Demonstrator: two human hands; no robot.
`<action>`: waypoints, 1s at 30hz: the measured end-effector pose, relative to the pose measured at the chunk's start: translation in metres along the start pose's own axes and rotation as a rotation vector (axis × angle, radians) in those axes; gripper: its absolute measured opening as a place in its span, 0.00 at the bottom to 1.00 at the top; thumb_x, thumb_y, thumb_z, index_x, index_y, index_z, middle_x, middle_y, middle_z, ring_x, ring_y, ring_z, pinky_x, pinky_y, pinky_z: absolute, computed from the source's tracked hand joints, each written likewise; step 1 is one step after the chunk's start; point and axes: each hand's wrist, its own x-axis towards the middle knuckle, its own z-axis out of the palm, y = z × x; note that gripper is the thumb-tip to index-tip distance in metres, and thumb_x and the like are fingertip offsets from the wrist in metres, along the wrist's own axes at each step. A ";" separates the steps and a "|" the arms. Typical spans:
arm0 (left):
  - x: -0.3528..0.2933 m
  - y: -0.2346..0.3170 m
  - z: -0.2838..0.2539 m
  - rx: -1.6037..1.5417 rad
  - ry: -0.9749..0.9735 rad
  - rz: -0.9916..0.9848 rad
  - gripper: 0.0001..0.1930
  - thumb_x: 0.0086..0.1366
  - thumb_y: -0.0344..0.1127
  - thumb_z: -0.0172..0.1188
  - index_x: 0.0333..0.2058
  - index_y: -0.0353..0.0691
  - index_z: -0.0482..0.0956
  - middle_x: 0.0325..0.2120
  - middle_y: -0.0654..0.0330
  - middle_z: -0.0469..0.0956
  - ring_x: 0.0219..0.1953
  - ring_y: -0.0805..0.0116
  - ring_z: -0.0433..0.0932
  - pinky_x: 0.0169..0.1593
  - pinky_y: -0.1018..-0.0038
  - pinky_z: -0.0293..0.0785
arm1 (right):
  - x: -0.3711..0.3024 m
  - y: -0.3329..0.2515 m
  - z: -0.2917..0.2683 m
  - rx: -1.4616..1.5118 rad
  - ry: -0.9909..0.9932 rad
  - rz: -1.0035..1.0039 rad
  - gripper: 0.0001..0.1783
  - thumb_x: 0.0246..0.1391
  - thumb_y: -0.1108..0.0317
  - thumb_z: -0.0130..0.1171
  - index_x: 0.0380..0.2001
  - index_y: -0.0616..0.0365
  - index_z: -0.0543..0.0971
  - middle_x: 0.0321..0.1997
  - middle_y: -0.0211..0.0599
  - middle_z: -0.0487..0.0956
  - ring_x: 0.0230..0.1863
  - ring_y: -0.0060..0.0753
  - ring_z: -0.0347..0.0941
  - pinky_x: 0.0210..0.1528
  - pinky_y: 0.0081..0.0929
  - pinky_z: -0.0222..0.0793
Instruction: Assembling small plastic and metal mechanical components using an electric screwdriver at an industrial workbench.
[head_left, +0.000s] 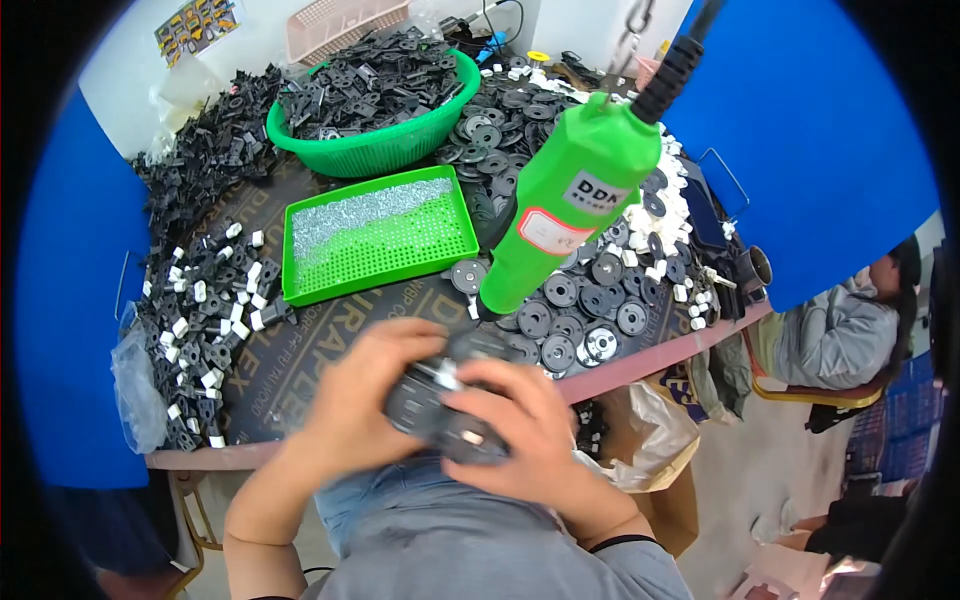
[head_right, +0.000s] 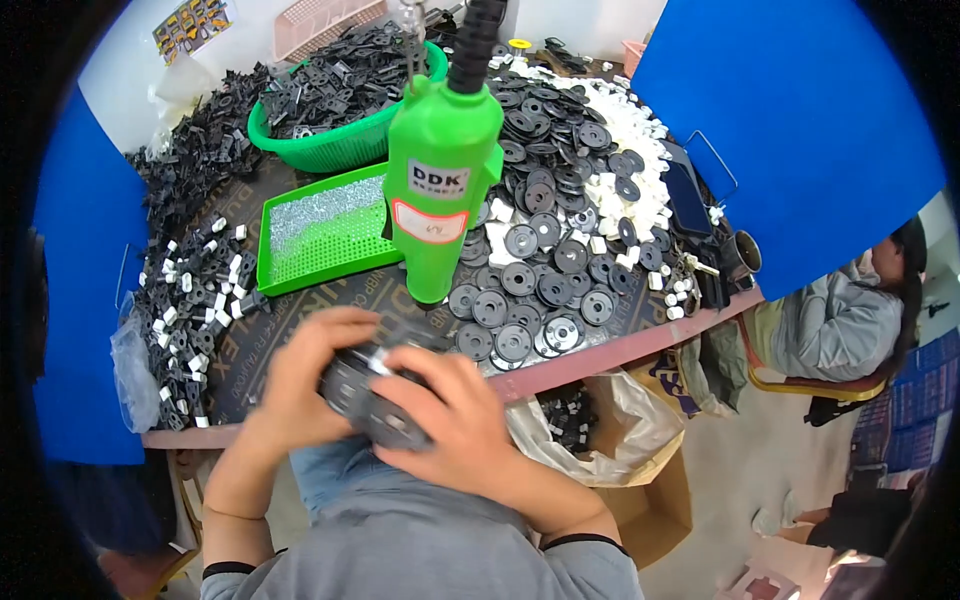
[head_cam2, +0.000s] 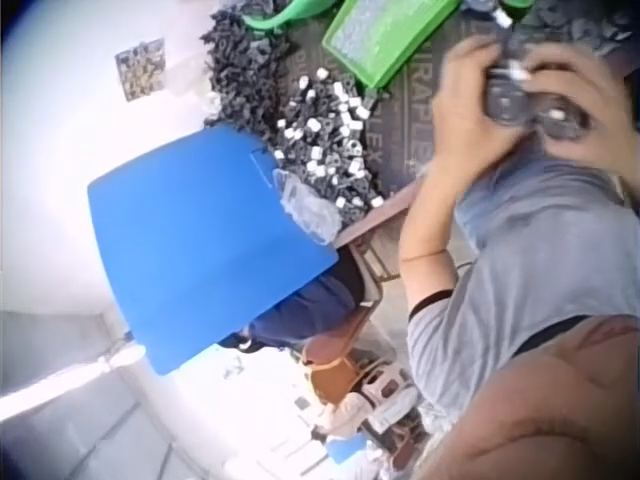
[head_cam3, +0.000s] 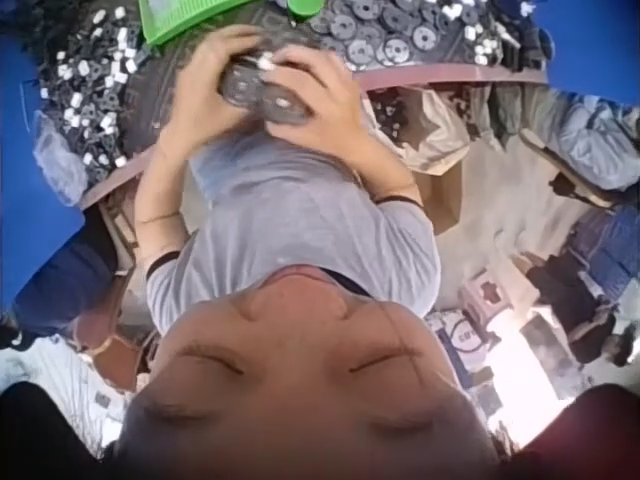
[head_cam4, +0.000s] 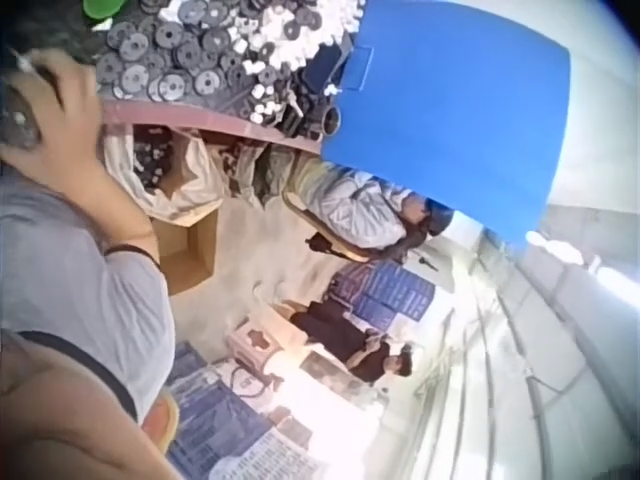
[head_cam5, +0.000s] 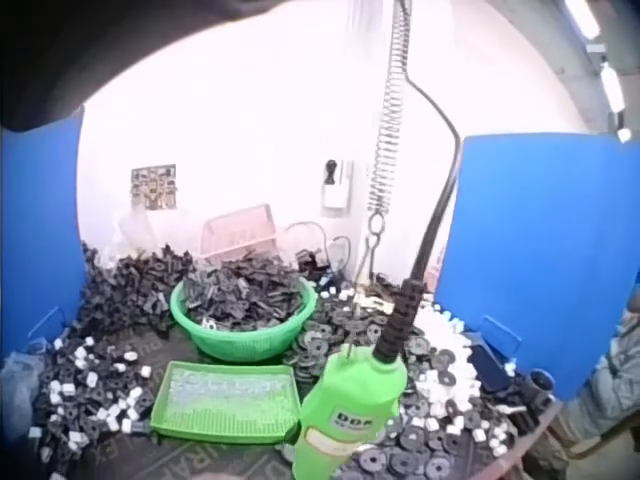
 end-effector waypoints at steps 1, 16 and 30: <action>0.000 0.015 0.015 -0.029 0.003 -0.004 0.34 0.42 0.32 0.76 0.50 0.40 0.73 0.52 0.53 0.76 0.52 0.53 0.78 0.48 0.64 0.80 | -0.011 -0.003 -0.023 -0.050 -0.047 0.015 0.36 0.22 0.66 0.77 0.45 0.50 0.81 0.53 0.35 0.77 0.45 0.43 0.74 0.46 0.34 0.72; -0.004 0.030 0.267 -0.220 -0.576 -0.048 0.66 0.44 0.51 0.79 0.73 0.54 0.38 0.68 0.35 0.42 0.66 0.26 0.55 0.64 0.46 0.61 | -0.199 0.122 -0.114 -0.417 -0.039 0.742 0.38 0.48 0.64 0.71 0.62 0.59 0.69 0.70 0.52 0.63 0.69 0.54 0.60 0.68 0.42 0.58; 0.037 -0.041 0.079 0.487 -0.013 -0.124 0.28 0.53 0.29 0.68 0.55 0.46 0.74 0.61 0.54 0.65 0.63 0.45 0.61 0.60 0.53 0.67 | -0.128 0.129 -0.084 -0.405 0.600 0.720 0.09 0.59 0.69 0.64 0.32 0.64 0.77 0.36 0.39 0.77 0.38 0.35 0.74 0.46 0.30 0.70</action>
